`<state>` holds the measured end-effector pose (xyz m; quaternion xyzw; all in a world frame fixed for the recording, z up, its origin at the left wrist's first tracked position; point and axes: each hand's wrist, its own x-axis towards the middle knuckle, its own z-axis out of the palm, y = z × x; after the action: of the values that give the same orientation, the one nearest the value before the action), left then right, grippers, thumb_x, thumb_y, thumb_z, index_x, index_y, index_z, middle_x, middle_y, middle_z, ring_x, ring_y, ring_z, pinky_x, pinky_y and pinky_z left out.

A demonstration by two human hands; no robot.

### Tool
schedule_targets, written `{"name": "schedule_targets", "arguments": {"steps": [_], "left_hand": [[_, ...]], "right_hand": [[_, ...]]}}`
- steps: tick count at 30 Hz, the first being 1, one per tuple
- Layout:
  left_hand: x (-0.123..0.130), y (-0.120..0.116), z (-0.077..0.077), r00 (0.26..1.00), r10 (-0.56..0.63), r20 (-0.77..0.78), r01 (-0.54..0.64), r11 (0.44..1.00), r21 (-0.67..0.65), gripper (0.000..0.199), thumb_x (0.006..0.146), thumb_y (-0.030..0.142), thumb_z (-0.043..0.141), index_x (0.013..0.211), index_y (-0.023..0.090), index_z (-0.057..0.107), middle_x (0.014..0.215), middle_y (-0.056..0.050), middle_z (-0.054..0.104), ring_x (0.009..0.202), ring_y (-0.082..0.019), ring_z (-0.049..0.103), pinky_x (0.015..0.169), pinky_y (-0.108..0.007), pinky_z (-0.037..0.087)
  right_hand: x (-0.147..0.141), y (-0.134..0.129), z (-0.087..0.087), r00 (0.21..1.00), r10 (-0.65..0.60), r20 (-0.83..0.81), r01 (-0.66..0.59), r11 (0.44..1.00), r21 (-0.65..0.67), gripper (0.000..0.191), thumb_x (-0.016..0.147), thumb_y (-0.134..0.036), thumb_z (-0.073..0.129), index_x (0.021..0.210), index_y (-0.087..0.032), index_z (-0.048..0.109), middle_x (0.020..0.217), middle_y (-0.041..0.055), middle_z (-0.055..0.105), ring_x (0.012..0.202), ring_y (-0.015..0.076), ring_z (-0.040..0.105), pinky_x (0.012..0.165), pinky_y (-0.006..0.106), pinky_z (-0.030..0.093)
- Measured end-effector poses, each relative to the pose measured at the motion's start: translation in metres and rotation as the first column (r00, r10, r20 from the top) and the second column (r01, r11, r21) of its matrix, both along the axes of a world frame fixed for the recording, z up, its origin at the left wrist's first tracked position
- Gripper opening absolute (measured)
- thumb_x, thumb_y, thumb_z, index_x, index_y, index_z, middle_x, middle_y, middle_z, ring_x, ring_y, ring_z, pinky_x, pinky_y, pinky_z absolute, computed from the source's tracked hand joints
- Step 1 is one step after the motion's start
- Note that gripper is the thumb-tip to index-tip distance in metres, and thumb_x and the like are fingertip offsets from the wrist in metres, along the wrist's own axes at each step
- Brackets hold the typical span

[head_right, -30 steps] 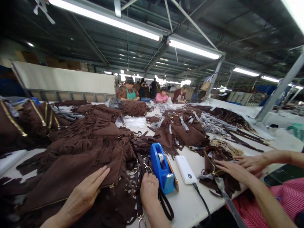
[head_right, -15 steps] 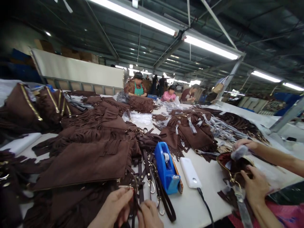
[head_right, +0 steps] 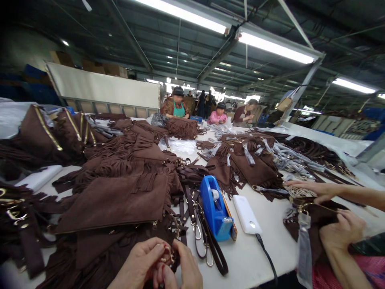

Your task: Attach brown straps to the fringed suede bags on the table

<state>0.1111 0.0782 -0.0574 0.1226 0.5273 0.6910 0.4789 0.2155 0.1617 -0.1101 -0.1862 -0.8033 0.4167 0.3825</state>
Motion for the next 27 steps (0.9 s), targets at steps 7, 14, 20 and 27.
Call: {"name": "schedule_targets", "arguments": {"steps": [7, 14, 20, 27], "left_hand": [[-0.006, -0.006, 0.000, 0.978, -0.175, 0.112, 0.185, 0.978, -0.093, 0.071, 0.052, 0.081, 0.056, 0.076, 0.015, 0.047, 0.048, -0.005, 0.059, 0.037, -0.016, 0.056, 0.034, -0.019, 0.040], [-0.013, -0.020, 0.013, 0.985, -0.167, -0.047, 0.160, 0.979, -0.128, 0.055, 0.064, 0.066, 0.060, 0.074, 0.013, 0.050, 0.059, -0.005, 0.063, 0.041, -0.010, 0.056, 0.037, -0.015, 0.038], [-0.017, -0.017, 0.006, 0.963, -0.217, -0.159, 0.172, 0.952, -0.253, 0.052, 0.061, 0.068, 0.051, 0.068, 0.016, 0.045, 0.050, -0.002, 0.059, 0.032, -0.009, 0.049, 0.029, -0.014, 0.026], [-0.018, -0.014, 0.008, 0.948, -0.217, -0.231, 0.127, 0.927, -0.352, 0.050, 0.056, 0.068, 0.045, 0.062, 0.018, 0.042, 0.045, -0.002, 0.056, 0.027, -0.006, 0.041, 0.028, -0.015, 0.018]], "right_hand": [[-0.008, 0.003, 0.009, 0.947, 0.303, 0.109, -0.304, 0.953, -0.007, 0.034, 0.095, -0.038, 0.038, 0.121, -0.025, 0.056, 0.105, 0.0053, 0.067, 0.093, 0.0156, 0.065, 0.081, 0.020, 0.052], [-0.006, -0.001, 0.003, 0.982, 0.181, 0.052, -0.181, 0.983, -0.006, 0.035, 0.094, -0.039, 0.037, 0.114, -0.023, 0.060, 0.098, 0.0056, 0.069, 0.083, 0.0158, 0.067, 0.071, 0.020, 0.055], [-0.004, 0.009, 0.002, 0.962, 0.197, 0.188, -0.258, 0.880, 0.398, 0.040, 0.093, -0.024, 0.041, 0.132, -0.018, 0.042, 0.106, 0.0098, 0.066, 0.093, 0.0182, 0.066, 0.077, 0.021, 0.055], [-0.015, 0.005, -0.007, 0.968, -0.039, 0.247, -0.164, 0.645, 0.746, 0.033, 0.090, -0.018, 0.031, 0.118, -0.010, 0.047, 0.075, 0.0084, 0.064, 0.057, 0.0184, 0.064, 0.048, 0.023, 0.053]]}}
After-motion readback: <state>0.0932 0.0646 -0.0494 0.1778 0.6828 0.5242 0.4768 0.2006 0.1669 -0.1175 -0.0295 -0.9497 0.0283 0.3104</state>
